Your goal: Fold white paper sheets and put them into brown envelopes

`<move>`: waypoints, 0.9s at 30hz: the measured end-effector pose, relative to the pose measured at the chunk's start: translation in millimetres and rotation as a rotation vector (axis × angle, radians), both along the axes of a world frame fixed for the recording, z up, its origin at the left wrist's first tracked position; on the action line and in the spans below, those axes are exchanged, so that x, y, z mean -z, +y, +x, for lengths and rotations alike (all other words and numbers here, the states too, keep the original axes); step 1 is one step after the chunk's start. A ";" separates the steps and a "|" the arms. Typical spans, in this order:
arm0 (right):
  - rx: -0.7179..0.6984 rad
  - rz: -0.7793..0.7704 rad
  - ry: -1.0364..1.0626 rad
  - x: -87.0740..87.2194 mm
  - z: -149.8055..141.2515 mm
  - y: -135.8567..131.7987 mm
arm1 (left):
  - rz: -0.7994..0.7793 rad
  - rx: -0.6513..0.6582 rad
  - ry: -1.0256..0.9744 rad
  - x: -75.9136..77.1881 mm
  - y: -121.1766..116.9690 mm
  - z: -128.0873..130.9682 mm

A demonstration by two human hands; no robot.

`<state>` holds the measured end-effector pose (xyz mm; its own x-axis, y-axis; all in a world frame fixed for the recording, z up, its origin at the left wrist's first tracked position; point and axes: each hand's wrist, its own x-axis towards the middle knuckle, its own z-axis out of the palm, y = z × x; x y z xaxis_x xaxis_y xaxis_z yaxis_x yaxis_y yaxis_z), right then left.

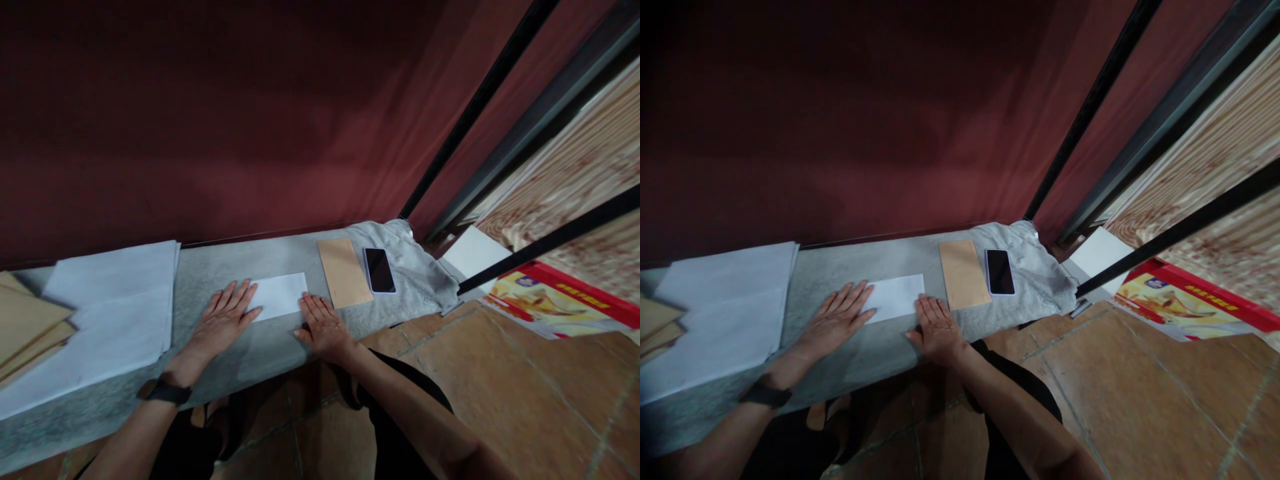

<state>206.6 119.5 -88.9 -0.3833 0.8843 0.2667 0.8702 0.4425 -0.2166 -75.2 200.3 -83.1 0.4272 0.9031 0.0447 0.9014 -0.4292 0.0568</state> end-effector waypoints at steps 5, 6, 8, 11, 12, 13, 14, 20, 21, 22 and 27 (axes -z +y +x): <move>0.011 -0.020 -0.010 0.5 1.8 0.0 | 0.004 -0.043 -0.006 -2.4 -0.5 -0.2; 0.011 -0.024 -0.009 0.3 1.9 0.0 | 0.002 -0.062 -0.004 -3.5 -0.7 0.5; 0.011 -0.030 -0.005 -0.3 1.9 0.0 | 0.016 -0.104 -0.011 -5.8 -1.7 4.0; 0.013 -0.035 0.002 -0.9 1.5 0.3 | 0.055 -0.100 -0.074 -8.4 -6.8 17.9; 0.018 -0.035 0.003 -1.0 1.3 0.3 | 0.060 -0.065 -0.103 -8.5 -10.1 25.2; 0.022 -0.033 0.003 -1.0 1.1 0.4 | 0.051 -0.003 -0.130 -8.0 -14.2 33.4; 0.025 -0.031 0.002 -1.2 0.9 0.3 | 0.036 0.065 -0.149 -7.0 -18.9 42.1; 0.026 -0.036 -0.028 -5.6 0.8 -0.5 | 0.011 0.271 -0.138 2.2 -43.6 75.4; 0.030 -0.042 -0.032 -6.5 0.9 -0.3 | 0.014 0.276 -0.128 2.9 -44.7 75.8; 0.033 -0.048 -0.034 -7.1 0.9 -0.1 | 0.017 0.273 -0.121 3.3 -45.0 75.1; 0.050 -0.065 -0.031 -4.3 0.1 1.4 | 0.028 0.163 -0.113 5.5 -40.5 65.3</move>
<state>206.7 120.9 -84.6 -0.3455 0.9176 0.1964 0.8976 0.3842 -0.2160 -10.0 159.7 -88.6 0.5582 0.8202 0.1251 0.8086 -0.5716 0.1396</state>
